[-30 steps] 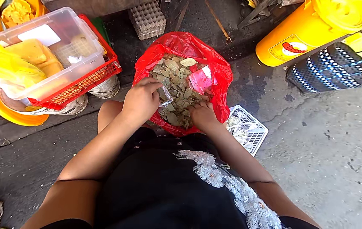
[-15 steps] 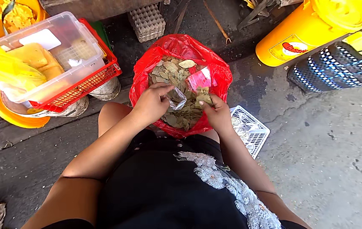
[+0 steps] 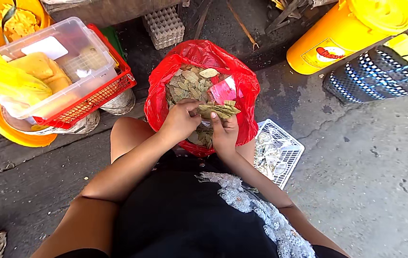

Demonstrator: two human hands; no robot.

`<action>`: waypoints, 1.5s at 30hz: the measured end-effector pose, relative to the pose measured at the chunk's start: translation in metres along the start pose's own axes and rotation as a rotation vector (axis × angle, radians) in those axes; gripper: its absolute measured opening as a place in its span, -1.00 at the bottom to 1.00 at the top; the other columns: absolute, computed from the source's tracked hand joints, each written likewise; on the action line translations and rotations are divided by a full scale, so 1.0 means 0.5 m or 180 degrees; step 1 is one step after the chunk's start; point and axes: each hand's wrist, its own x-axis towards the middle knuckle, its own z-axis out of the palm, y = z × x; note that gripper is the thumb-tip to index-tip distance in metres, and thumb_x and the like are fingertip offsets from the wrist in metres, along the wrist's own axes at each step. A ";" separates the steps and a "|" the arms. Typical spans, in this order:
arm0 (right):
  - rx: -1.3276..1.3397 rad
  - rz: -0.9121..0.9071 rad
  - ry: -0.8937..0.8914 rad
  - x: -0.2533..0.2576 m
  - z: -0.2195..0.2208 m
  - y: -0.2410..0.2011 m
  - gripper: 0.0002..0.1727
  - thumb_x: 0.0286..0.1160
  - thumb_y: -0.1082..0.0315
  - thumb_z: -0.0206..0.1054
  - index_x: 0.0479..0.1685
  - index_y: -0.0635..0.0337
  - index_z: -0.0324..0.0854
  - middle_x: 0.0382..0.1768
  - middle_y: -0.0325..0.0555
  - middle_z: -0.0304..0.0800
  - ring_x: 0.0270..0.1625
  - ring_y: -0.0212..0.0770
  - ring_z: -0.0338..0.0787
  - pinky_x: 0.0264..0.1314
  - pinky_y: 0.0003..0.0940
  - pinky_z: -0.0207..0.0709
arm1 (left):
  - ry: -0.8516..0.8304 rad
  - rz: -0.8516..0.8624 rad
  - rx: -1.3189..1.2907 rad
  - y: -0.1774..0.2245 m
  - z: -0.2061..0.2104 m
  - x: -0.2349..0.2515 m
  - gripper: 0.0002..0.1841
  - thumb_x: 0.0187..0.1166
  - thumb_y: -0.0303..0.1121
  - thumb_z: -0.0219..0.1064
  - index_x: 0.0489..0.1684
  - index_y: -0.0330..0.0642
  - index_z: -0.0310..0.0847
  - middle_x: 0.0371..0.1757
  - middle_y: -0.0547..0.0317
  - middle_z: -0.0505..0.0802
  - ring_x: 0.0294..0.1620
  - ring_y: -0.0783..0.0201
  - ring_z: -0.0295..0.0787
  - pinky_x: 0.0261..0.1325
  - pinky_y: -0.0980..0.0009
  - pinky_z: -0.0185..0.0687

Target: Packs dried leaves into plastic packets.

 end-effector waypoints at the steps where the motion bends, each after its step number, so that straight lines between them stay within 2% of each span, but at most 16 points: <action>1: -0.0221 -0.0044 -0.0024 -0.003 -0.005 0.005 -0.75 0.56 0.49 0.37 0.16 0.16 0.65 0.03 -0.32 0.86 0.09 -0.45 0.84 0.20 -0.40 0.76 | 0.0037 -0.0002 -0.0070 -0.005 -0.001 0.000 -0.64 0.55 -0.56 0.33 0.30 -0.17 0.77 0.31 0.00 0.75 -0.28 0.39 0.74 -0.22 0.48 0.70; 3: -0.0996 -0.0114 -0.0186 -0.008 -0.018 0.006 -0.74 0.53 0.41 0.42 0.14 0.26 0.72 0.13 -0.10 0.77 0.24 -0.32 0.75 0.32 -0.33 0.67 | 0.0033 -0.0024 -0.0110 -0.012 -0.001 -0.004 -0.62 0.55 -0.57 0.32 0.33 -0.18 0.75 0.32 -0.02 0.74 -0.27 0.39 0.73 -0.21 0.48 0.69; 5: -0.1746 -0.0129 -0.0509 -0.003 -0.029 -0.003 -0.76 0.49 0.36 0.43 0.04 0.27 0.78 0.17 0.08 0.78 0.37 -0.01 0.65 0.49 0.04 0.45 | 0.0024 0.0024 -0.0047 -0.014 0.008 -0.009 -0.61 0.53 -0.57 0.35 0.34 -0.18 0.75 0.29 0.00 0.75 -0.29 0.40 0.71 -0.24 0.49 0.68; 8: -0.2329 -0.0057 -0.1058 0.011 -0.038 -0.032 -0.71 0.47 0.27 0.48 0.03 0.28 0.78 0.14 0.09 0.82 0.40 0.14 0.66 0.52 0.28 0.34 | -0.0009 0.0177 0.0136 -0.009 0.020 -0.013 -0.59 0.50 -0.58 0.39 0.34 -0.16 0.75 0.33 -0.01 0.77 -0.10 0.31 0.77 -0.06 0.39 0.72; 12: -0.2396 -0.0235 -0.1158 0.028 -0.056 -0.069 -0.53 0.46 0.26 0.51 0.37 0.16 0.70 0.26 -0.01 0.80 0.41 0.01 0.69 0.51 0.05 0.50 | -0.0045 0.0175 0.0244 -0.008 0.017 -0.010 -0.58 0.52 -0.58 0.37 0.38 -0.17 0.73 0.33 -0.02 0.75 -0.05 0.32 0.75 -0.02 0.41 0.69; 15: -0.2487 -0.0367 -0.1232 0.039 -0.059 -0.070 -0.75 0.46 0.32 0.50 0.07 0.14 0.87 0.34 0.06 0.73 0.47 0.06 0.62 0.49 -0.01 0.53 | -0.0119 0.0255 0.0183 -0.009 0.016 -0.014 -0.59 0.52 -0.57 0.39 0.35 -0.14 0.75 0.32 0.03 0.75 -0.18 0.39 0.72 -0.15 0.48 0.67; 17: -0.2558 -0.0291 -0.1533 0.043 -0.054 -0.056 -0.82 0.42 0.44 0.45 -0.08 0.20 0.90 0.42 0.20 0.68 0.51 0.18 0.60 0.53 0.12 0.48 | -0.0219 0.0474 0.0237 -0.003 0.028 -0.022 -0.59 0.51 -0.58 0.38 0.35 -0.18 0.74 0.36 0.03 0.76 0.02 0.36 0.80 0.05 0.43 0.76; 20: -0.2298 -0.0032 -0.1596 0.043 -0.050 -0.040 -0.86 0.35 0.60 0.41 -0.22 0.33 0.87 0.10 0.15 0.85 0.16 -0.01 0.84 0.24 0.01 0.70 | -0.0192 0.1103 0.0227 -0.004 0.053 -0.033 -0.60 0.49 -0.61 0.35 0.33 -0.29 0.74 0.38 -0.06 0.76 0.18 0.26 0.80 0.19 0.37 0.75; 23: -0.1506 0.0523 -0.1070 0.050 -0.076 -0.031 -0.83 0.45 0.56 0.32 -0.16 0.25 0.84 -0.12 -0.17 0.88 -0.07 -0.42 0.82 0.07 -0.36 0.73 | 0.0449 0.1523 -0.0203 -0.022 0.043 -0.029 -0.61 0.53 -0.53 0.36 0.35 -0.31 0.70 0.34 -0.12 0.72 -0.13 0.37 0.77 -0.14 0.52 0.75; 26: 0.0409 0.1381 -0.0320 0.059 -0.094 -0.042 -0.75 0.59 0.63 0.17 -0.06 0.18 0.73 -0.17 -0.21 0.90 -0.13 -0.35 0.88 0.01 -0.30 0.83 | 0.1005 0.0984 -0.0450 -0.053 -0.001 -0.012 -0.37 0.53 -0.27 0.47 0.60 -0.31 0.45 0.46 -0.21 0.61 0.20 0.17 0.71 0.11 0.34 0.69; 28: 0.1283 0.1708 -0.0166 0.060 -0.097 -0.053 -0.74 0.65 0.59 0.11 -0.03 0.11 0.69 -0.17 -0.13 0.91 -0.16 -0.20 0.92 -0.02 -0.18 0.87 | 0.0508 0.0348 -0.1045 -0.065 -0.019 0.000 -0.09 0.43 -0.23 0.55 0.80 -0.26 0.11 0.55 -0.17 0.55 0.39 0.15 0.66 0.31 0.26 0.68; 29: 0.1371 0.1772 -0.0163 0.058 -0.095 -0.056 -0.73 0.64 0.60 0.09 -0.03 0.11 0.69 -0.18 -0.10 0.91 -0.17 -0.18 0.93 -0.03 -0.16 0.87 | 0.0169 0.0139 -0.1439 -0.066 -0.015 0.001 -0.09 0.41 -0.34 0.54 0.80 -0.24 0.08 0.47 -0.09 0.63 0.32 0.22 0.72 0.31 0.28 0.71; 31: 0.0749 0.1638 -0.0325 0.052 -0.094 -0.051 -0.71 0.60 0.67 0.11 0.01 0.17 0.68 -0.19 -0.16 0.91 -0.17 -0.26 0.92 -0.03 -0.24 0.87 | -0.0255 -0.0055 -0.1901 -0.063 0.005 -0.009 -0.40 0.46 -0.57 0.47 0.50 -0.29 0.33 0.15 0.01 0.82 0.01 0.27 0.88 0.10 0.31 0.87; 34: -0.0285 0.1099 -0.0564 0.045 -0.110 -0.031 -0.74 0.48 0.60 0.28 0.04 0.15 0.74 -0.13 -0.30 0.88 -0.09 -0.41 0.86 0.03 -0.31 0.82 | -0.0267 -0.0021 -0.1579 -0.062 0.018 -0.019 -0.62 0.55 -0.58 0.43 0.29 -0.31 0.48 -0.05 0.09 0.87 -0.26 0.33 0.89 -0.15 0.37 0.90; 40: 0.0501 0.1224 0.0029 0.030 -0.076 -0.041 -0.74 0.47 0.63 0.27 -0.17 0.04 0.74 -0.25 -0.29 0.87 -0.19 -0.35 0.86 -0.04 -0.29 0.83 | 0.0052 0.0002 -0.1893 -0.062 0.017 -0.018 -0.57 0.51 -0.65 0.41 0.34 -0.29 0.44 0.00 0.11 0.86 -0.18 0.31 0.90 -0.09 0.36 0.90; 45: -0.0218 0.1147 -0.0211 -0.001 -0.042 -0.026 -0.83 0.37 0.62 0.38 -0.20 0.15 0.75 -0.32 -0.34 0.87 -0.21 -0.48 0.84 -0.05 -0.44 0.77 | -0.0017 0.0008 -0.1894 -0.063 0.022 -0.024 -0.50 0.48 -0.64 0.45 0.39 -0.28 0.41 -0.02 0.09 0.88 -0.22 0.29 0.91 -0.08 0.34 0.91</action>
